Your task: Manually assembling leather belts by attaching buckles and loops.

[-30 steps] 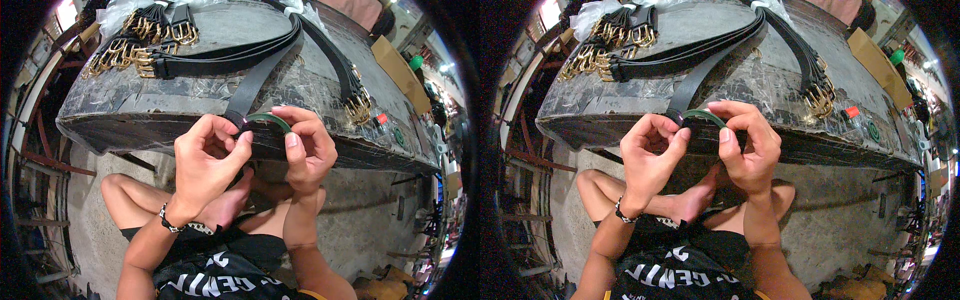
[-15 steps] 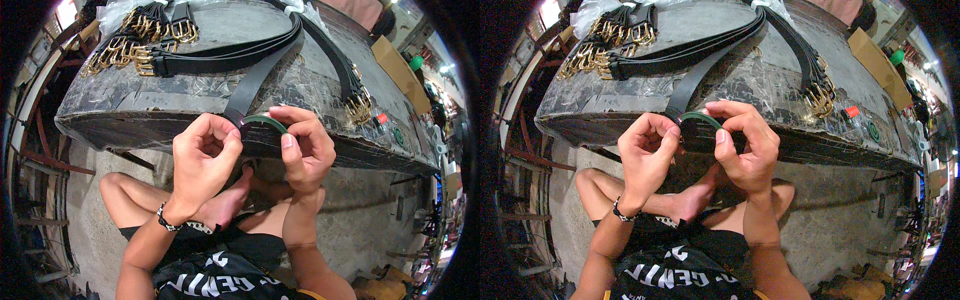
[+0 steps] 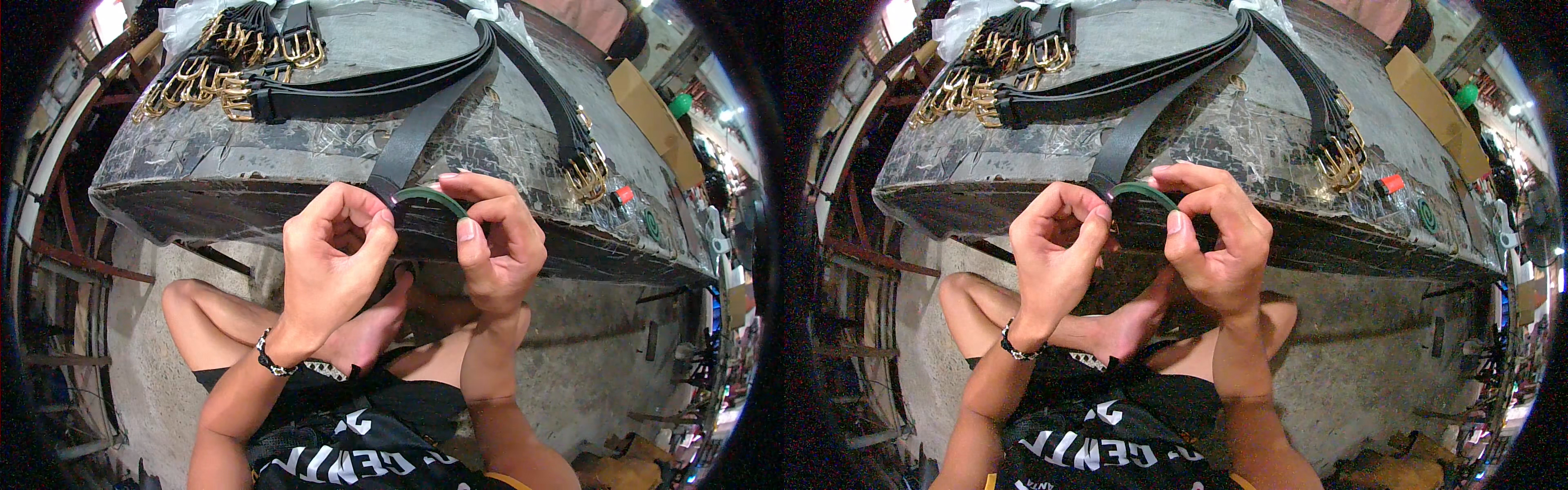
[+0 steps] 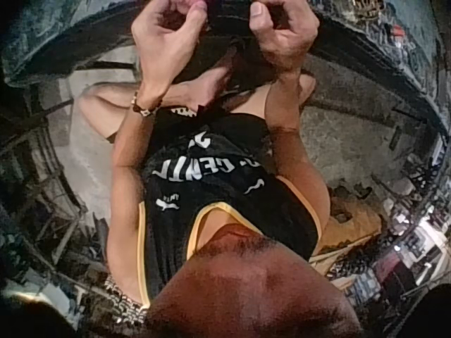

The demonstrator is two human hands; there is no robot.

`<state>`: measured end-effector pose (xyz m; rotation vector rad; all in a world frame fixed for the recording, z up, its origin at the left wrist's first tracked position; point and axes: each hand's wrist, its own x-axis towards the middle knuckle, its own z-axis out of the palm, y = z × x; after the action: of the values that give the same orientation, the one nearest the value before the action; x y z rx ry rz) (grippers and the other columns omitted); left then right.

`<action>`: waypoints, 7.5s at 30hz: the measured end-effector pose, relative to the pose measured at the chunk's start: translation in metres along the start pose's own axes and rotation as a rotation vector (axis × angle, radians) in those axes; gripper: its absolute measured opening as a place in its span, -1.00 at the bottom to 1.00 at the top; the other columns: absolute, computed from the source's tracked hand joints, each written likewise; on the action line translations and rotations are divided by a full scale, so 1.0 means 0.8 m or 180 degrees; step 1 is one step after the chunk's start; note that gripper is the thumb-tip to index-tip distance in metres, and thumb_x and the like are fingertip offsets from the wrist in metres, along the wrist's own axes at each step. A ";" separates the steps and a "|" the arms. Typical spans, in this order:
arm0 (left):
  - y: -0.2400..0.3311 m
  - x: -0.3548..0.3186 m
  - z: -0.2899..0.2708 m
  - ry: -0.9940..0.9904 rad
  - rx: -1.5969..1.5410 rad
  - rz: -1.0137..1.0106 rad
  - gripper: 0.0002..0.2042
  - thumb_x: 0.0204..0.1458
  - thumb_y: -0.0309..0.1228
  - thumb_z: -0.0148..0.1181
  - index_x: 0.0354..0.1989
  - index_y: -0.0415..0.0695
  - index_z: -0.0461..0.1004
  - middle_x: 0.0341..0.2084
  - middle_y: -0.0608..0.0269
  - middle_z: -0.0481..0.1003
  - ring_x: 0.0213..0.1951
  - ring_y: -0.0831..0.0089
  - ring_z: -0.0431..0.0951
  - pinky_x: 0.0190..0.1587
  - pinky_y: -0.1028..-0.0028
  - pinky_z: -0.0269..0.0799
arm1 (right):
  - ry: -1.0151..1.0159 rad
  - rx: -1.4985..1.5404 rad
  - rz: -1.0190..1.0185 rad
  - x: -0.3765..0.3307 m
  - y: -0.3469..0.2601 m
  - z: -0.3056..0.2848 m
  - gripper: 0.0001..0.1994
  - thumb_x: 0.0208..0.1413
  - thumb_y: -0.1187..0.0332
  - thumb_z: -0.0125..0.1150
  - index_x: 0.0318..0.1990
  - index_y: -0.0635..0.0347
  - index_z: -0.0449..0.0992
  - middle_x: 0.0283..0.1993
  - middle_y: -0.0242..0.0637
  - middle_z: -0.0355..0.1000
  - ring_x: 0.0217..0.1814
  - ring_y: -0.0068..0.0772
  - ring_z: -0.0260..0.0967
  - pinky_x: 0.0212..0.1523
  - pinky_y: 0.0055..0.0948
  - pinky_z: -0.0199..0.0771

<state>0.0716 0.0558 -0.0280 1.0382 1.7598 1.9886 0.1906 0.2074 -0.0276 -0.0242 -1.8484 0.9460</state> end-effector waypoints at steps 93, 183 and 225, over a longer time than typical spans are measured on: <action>0.003 -0.009 -0.021 0.0028 -0.0655 -0.0398 -0.92 0.29 -0.54 0.24 -0.23 -0.30 0.49 -0.41 0.25 0.63 -0.38 0.64 0.62 -0.39 0.61 0.55 | -0.0138 0.0224 0.0218 0.016 -0.009 0.017 -0.95 0.14 0.55 0.22 -0.33 0.31 0.46 0.05 0.12 0.65 0.01 -0.22 0.67 0.05 -0.37 0.60; -0.003 -0.013 -0.033 0.0076 -0.0580 -0.0260 -0.88 0.36 -0.50 0.19 -0.13 -0.33 0.51 -0.37 0.13 0.65 -0.33 0.45 0.70 -0.42 0.51 0.63 | -0.0243 0.0300 0.0305 0.011 -0.022 0.028 -0.95 0.11 0.52 0.20 -0.34 0.33 0.48 0.11 0.09 0.63 0.25 -0.04 0.57 0.30 -0.19 0.46; 0.033 -0.017 -0.022 0.0379 -0.0066 -0.0063 -0.72 0.24 -0.55 0.12 0.10 -0.38 0.47 -0.26 0.04 0.63 -0.35 0.36 0.66 -0.30 0.49 0.63 | 0.0117 0.0633 0.0586 0.015 -0.030 -0.018 -0.93 0.28 0.50 0.14 -0.22 0.34 0.47 0.14 0.11 0.59 0.12 -0.33 0.52 0.25 -0.33 0.43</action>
<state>0.0759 0.0284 -0.0077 0.9096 1.7971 2.0914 0.2054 0.2041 -0.0012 -0.0907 -1.7323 1.2461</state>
